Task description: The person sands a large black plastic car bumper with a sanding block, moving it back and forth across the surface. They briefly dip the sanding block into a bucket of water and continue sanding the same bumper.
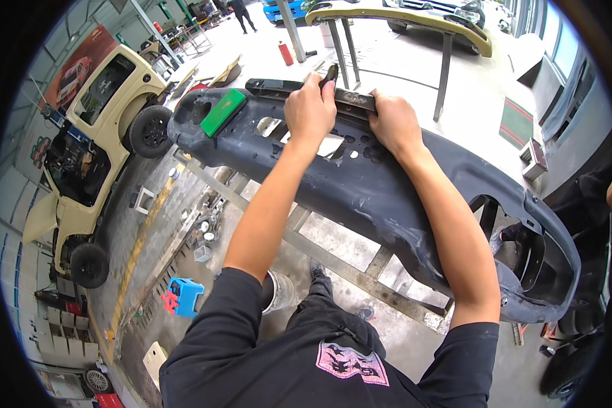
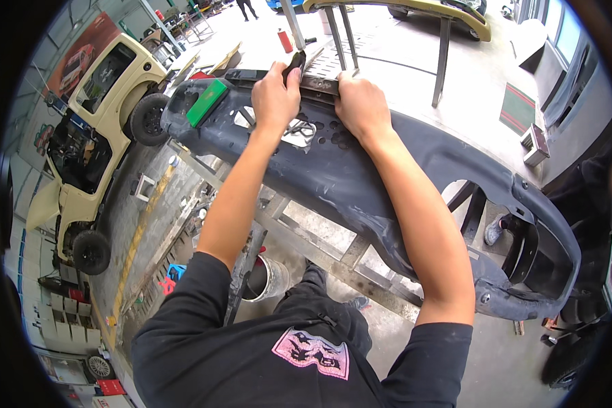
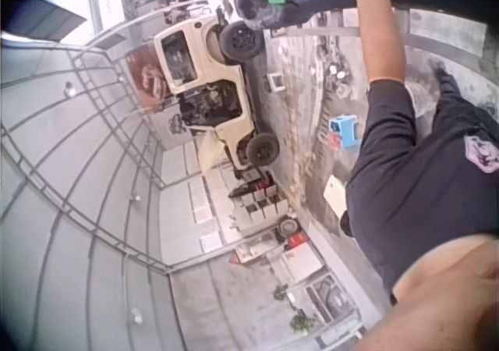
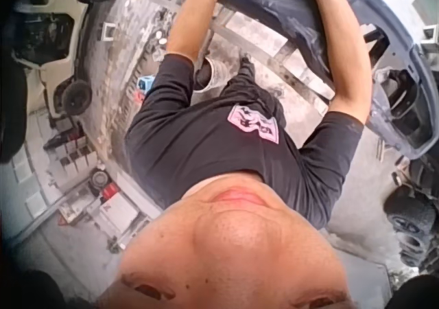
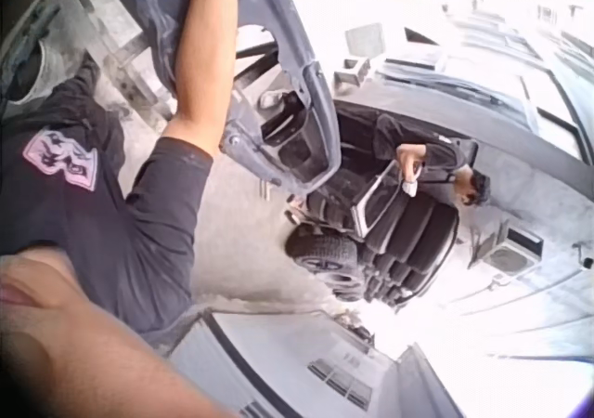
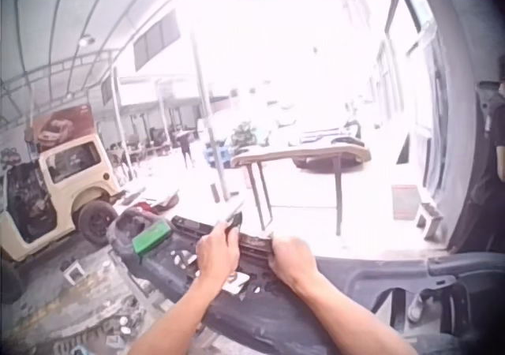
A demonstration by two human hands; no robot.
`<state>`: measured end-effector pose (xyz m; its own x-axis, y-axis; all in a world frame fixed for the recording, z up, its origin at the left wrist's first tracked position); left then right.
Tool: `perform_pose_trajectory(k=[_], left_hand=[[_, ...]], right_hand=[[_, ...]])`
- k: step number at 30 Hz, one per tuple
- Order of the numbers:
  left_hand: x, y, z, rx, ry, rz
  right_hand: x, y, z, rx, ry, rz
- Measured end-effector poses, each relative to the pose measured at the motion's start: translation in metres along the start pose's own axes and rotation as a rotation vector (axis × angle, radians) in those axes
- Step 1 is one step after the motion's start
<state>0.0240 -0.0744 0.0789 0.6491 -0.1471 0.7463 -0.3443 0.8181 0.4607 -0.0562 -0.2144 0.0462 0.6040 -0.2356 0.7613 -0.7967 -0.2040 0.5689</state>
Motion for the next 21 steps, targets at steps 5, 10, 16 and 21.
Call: perform_pose_trajectory(k=[5, 10, 16, 21], left_hand=[[-0.031, -0.01, 0.041, -0.036, -0.268, 0.024], [-0.021, -0.005, 0.025, -0.057, -0.192, 0.127], [-0.009, 0.002, 0.001, -0.04, -0.086, 0.136], [-0.025, -0.007, 0.038, 0.004, -0.293, 0.019]], right_hand=[[-0.001, -0.003, 0.005, 0.003, -0.056, -0.046], [0.002, -0.003, -0.001, 0.008, 0.014, -0.013], [0.003, 0.0, -0.003, -0.009, 0.016, -0.017], [-0.001, 0.001, -0.001, 0.013, -0.002, -0.016]])
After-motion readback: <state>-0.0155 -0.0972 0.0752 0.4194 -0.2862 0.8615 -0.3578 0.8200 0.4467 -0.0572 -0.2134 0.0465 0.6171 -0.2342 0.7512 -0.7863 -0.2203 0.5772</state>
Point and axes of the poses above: each hand's wrist, its own x-axis towards the middle knuckle, its own y-axis out of the back of the hand, z = x × y, the point moved 8 cm from there along x, towards the middle knuckle, and after that the axes turned 9 degrees about z, right-handed, at the moved point
